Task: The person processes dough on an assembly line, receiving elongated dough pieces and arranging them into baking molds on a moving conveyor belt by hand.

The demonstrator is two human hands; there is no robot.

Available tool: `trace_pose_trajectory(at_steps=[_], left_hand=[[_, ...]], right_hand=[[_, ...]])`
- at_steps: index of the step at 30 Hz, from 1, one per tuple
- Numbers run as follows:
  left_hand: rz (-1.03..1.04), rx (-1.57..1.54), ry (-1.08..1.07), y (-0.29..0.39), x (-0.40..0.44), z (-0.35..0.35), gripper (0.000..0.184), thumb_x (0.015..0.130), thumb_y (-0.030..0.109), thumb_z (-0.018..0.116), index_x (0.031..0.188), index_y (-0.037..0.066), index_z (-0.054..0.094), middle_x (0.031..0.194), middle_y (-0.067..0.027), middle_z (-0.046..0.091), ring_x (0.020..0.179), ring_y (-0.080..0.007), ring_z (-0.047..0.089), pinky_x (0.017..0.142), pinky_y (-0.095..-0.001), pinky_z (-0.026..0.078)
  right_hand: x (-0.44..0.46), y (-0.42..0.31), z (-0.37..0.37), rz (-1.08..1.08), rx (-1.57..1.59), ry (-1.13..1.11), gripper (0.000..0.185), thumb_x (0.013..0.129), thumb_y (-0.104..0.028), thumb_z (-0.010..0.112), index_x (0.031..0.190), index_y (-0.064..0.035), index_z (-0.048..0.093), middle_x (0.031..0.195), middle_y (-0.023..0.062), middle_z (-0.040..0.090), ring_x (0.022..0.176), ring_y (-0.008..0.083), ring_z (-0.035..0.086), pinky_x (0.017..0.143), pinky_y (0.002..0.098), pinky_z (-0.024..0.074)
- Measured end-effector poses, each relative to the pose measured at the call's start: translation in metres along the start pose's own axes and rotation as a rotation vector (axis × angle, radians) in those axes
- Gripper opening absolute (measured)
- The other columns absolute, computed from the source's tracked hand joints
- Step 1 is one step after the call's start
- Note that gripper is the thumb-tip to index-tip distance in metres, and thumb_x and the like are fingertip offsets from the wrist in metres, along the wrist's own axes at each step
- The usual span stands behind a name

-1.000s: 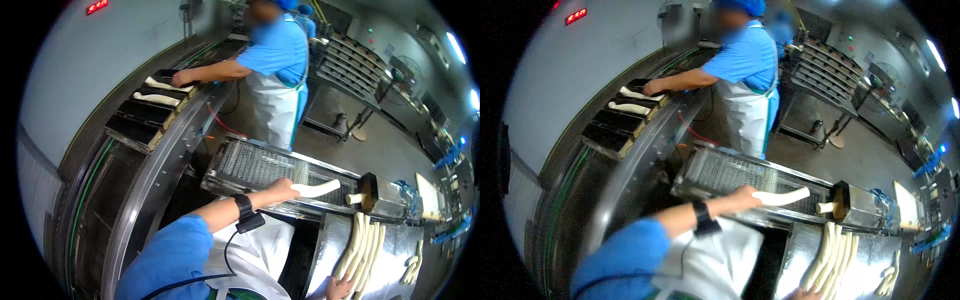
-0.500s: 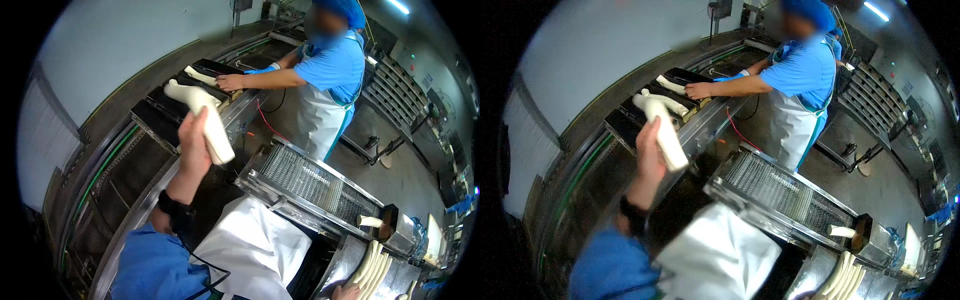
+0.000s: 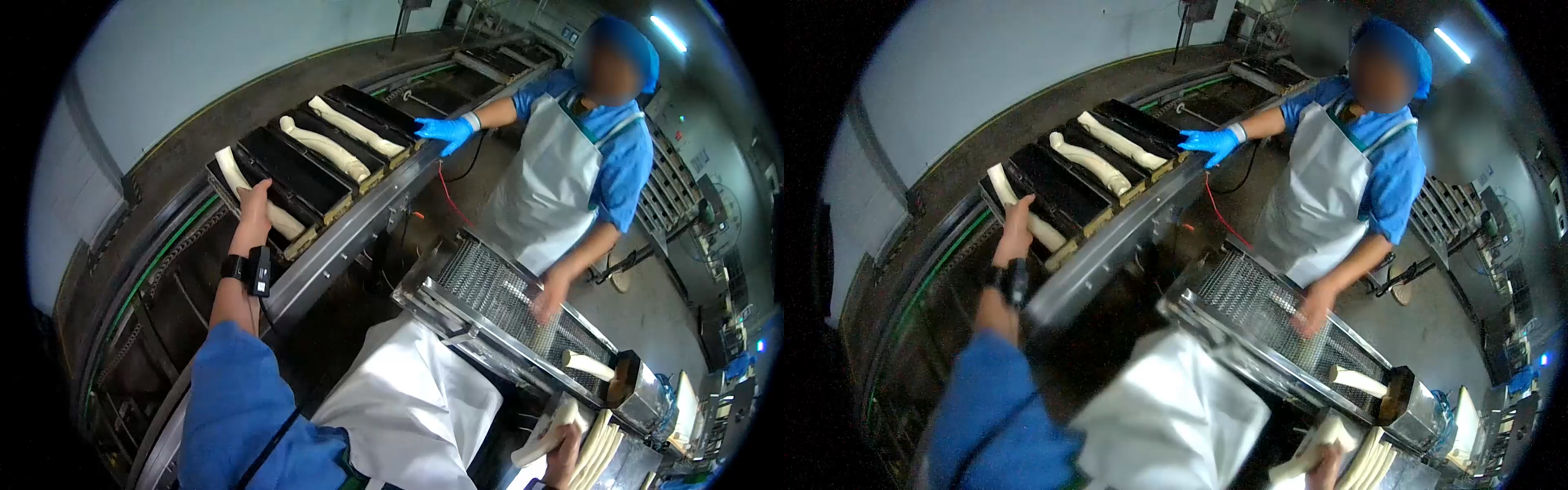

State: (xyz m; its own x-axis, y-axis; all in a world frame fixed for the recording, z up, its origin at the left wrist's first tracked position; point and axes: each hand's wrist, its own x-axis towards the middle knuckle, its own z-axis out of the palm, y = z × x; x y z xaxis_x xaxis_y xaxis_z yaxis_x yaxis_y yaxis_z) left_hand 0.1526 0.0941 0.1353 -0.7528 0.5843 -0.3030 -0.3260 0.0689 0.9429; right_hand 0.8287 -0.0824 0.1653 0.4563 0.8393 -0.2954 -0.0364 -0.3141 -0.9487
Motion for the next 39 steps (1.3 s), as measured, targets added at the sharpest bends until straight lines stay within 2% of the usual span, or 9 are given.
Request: trace_pose_trajectory(at_steps=[6, 8, 11, 15, 19, 26, 29, 35, 39], left_hand=[[0.093, 0.155, 0.24, -0.019, 0.052, -0.003, 0.057, 0.09, 0.018, 0.06, 0.136, -0.006, 0.038, 0.144, -0.0205, 0.03, 0.129, -0.0293, 0.036, 0.102, -0.0398, 0.037], [0.124, 0.142, 0.218, -0.018, 0.05, -0.005, 0.049, 0.089, 0.017, 0.061, 0.129, -0.006, 0.042, 0.136, -0.0185, 0.037, 0.122, -0.0282, 0.04, 0.099, -0.0379, 0.037], [0.18, 0.13, 0.196, -0.032, 0.077, -0.015, 0.036, 0.088, 0.017, 0.061, 0.115, -0.003, 0.048, 0.117, -0.0136, 0.046, 0.107, -0.0258, 0.047, 0.095, -0.0342, 0.036], [0.283, 0.146, 0.266, -0.048, 0.102, -0.025, 0.024, 0.087, 0.016, 0.062, 0.1, 0.002, 0.048, 0.091, -0.0054, 0.046, 0.088, -0.021, 0.049, 0.089, -0.0301, 0.036], [0.182, 0.207, 0.282, -0.032, 0.085, -0.036, 0.028, 0.085, 0.018, 0.066, 0.099, 0.002, 0.048, 0.1, -0.0069, 0.045, 0.093, -0.0183, 0.047, 0.088, -0.0296, 0.035], [0.981, 0.81, 0.512, -0.024, 0.03, -0.02, 0.052, 0.074, 0.001, 0.065, 0.124, 0.002, 0.049, 0.126, -0.0178, 0.047, 0.117, -0.0323, 0.046, 0.101, -0.0423, 0.035], [0.672, 0.454, 0.141, -0.034, 0.067, -0.02, 0.06, 0.078, 0.002, 0.062, 0.134, 0.002, 0.043, 0.135, -0.0186, 0.042, 0.128, -0.0336, 0.039, 0.107, -0.0405, 0.031], [0.532, 0.621, 0.328, -0.053, 0.131, -0.007, 0.063, 0.077, 0.011, 0.064, 0.133, -0.008, 0.041, 0.133, -0.0282, 0.045, 0.125, -0.0403, 0.043, 0.107, -0.0434, 0.033], [0.637, 0.538, 0.412, -0.044, 0.074, 0.015, 0.056, 0.075, 0.002, 0.058, 0.128, -0.009, 0.044, 0.127, -0.0285, 0.047, 0.123, -0.0397, 0.043, 0.109, -0.0436, 0.03]], right_hand=[[-0.033, -0.142, 0.15, 0.035, 0.307, -0.818, 0.06, 0.078, -0.023, 0.061, 0.125, 0.0077, 0.042, 0.093, 0.0194, 0.06, 0.068, 0.0252, 0.062, 0.063, 0.0385, 0.0584], [-0.027, -0.164, 0.202, -0.13, 0.101, -1.081, 0.069, 0.08, -0.014, 0.062, 0.14, 0.003, 0.031, 0.117, 0.0292, 0.055, 0.083, 0.0296, 0.064, 0.076, 0.0409, 0.0589], [-0.047, -0.196, 0.311, 0.197, 0.576, -1.491, 0.073, 0.082, 0.001, 0.053, 0.148, -0.0013, 0.022, 0.126, 0.0295, 0.051, 0.094, 0.0304, 0.063, 0.083, 0.0413, 0.0569], [-0.033, -0.187, 0.334, 0.07, 0.421, -1.467, 0.064, 0.079, 0.004, 0.05, 0.141, 0.004, 0.035, 0.126, 0.0237, 0.054, 0.094, 0.0304, 0.063, 0.082, 0.0403, 0.0556], [-0.005, -0.164, 0.308, -0.012, 0.323, -1.25, 0.06, 0.076, 0.003, 0.053, 0.135, 0.0041, 0.044, 0.12, 0.0228, 0.059, 0.095, 0.0317, 0.064, 0.083, 0.0402, 0.0557], [0.048, -0.08, 0.192, 0.019, 0.288, -0.784, 0.051, 0.079, 0.0, 0.052, 0.13, 0.0015, 0.05, 0.11, 0.0126, 0.065, 0.095, 0.0255, 0.065, 0.084, 0.0382, 0.0546], [0.041, -0.061, 0.134, 0.009, 0.261, -0.496, 0.045, 0.082, -0.004, 0.055, 0.127, 0.0029, 0.052, 0.104, 0.0139, 0.066, 0.094, 0.0226, 0.065, 0.079, 0.0353, 0.0562], [0.051, 0.01, -0.018, -0.096, 0.061, 0.09, 0.04, 0.086, -0.012, 0.058, 0.123, 0.0027, 0.052, 0.104, 0.0135, 0.063, 0.09, 0.0226, 0.064, 0.074, 0.0332, 0.0543], [0.071, 0.082, -0.181, -0.013, -0.823, 0.38, 0.052, 0.08, -0.02, 0.06, 0.126, 0.0006, 0.049, 0.106, 0.0167, 0.063, 0.094, 0.024, 0.062, 0.077, 0.0324, 0.0515]])
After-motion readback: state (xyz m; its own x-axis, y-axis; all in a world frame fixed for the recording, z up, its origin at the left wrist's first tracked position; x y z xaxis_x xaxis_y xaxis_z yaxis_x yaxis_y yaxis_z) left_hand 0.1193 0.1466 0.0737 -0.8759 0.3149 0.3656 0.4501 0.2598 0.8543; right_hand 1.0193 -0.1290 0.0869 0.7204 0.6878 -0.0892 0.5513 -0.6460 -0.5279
